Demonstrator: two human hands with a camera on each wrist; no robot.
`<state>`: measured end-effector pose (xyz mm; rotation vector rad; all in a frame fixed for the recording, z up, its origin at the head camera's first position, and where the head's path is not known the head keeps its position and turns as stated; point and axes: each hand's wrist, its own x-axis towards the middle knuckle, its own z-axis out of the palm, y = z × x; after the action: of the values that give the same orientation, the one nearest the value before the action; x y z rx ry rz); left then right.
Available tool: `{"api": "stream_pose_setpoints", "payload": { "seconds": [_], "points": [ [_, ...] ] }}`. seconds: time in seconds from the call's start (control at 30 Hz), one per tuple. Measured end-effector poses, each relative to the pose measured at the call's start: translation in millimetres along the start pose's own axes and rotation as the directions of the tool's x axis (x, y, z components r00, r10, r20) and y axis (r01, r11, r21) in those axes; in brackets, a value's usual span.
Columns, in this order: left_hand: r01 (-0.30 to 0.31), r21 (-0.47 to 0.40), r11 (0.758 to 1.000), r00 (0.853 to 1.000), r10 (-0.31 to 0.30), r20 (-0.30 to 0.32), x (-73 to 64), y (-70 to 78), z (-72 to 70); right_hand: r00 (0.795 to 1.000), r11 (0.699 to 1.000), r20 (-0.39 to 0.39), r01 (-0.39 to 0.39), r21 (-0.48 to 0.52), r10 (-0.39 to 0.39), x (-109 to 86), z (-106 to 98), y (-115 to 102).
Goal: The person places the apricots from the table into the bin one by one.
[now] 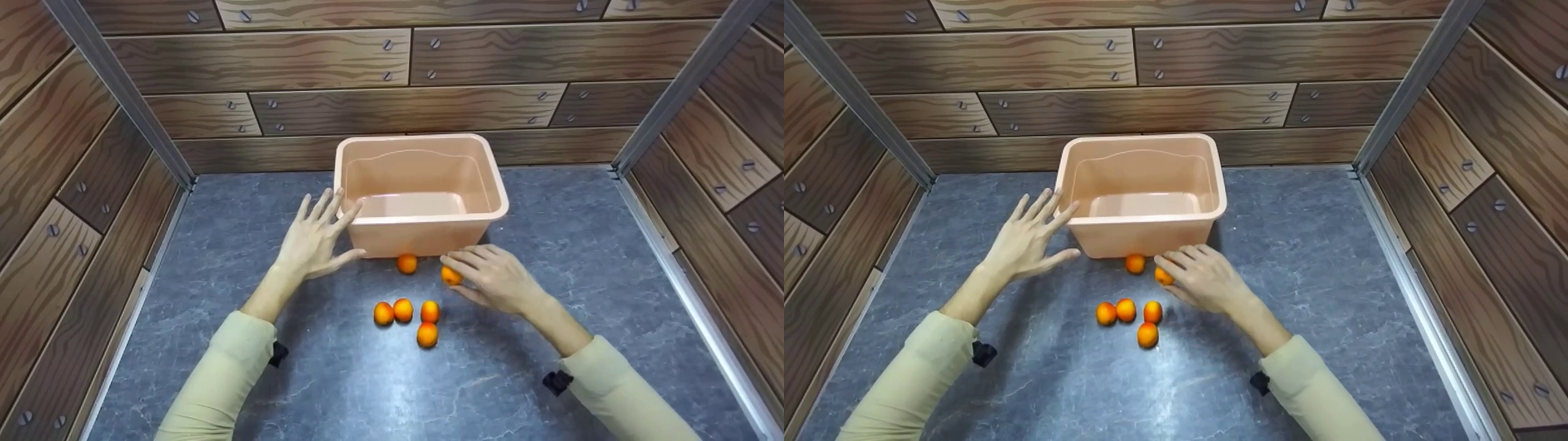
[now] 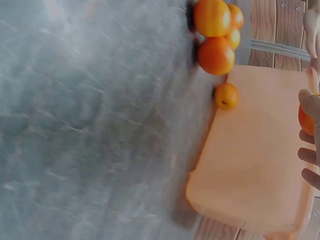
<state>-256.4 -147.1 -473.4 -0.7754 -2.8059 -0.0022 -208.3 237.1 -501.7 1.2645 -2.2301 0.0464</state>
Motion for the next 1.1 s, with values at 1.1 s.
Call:
{"api": "stream_pose_setpoints", "payload": {
  "seconds": [1.1],
  "points": [
    [-0.004,0.016,1.000,0.999,0.003,0.037,-0.3,-1.6,-0.6,0.998,0.993,0.068,0.022,-0.113,-0.014,60.7,-27,66]
  ]
}}
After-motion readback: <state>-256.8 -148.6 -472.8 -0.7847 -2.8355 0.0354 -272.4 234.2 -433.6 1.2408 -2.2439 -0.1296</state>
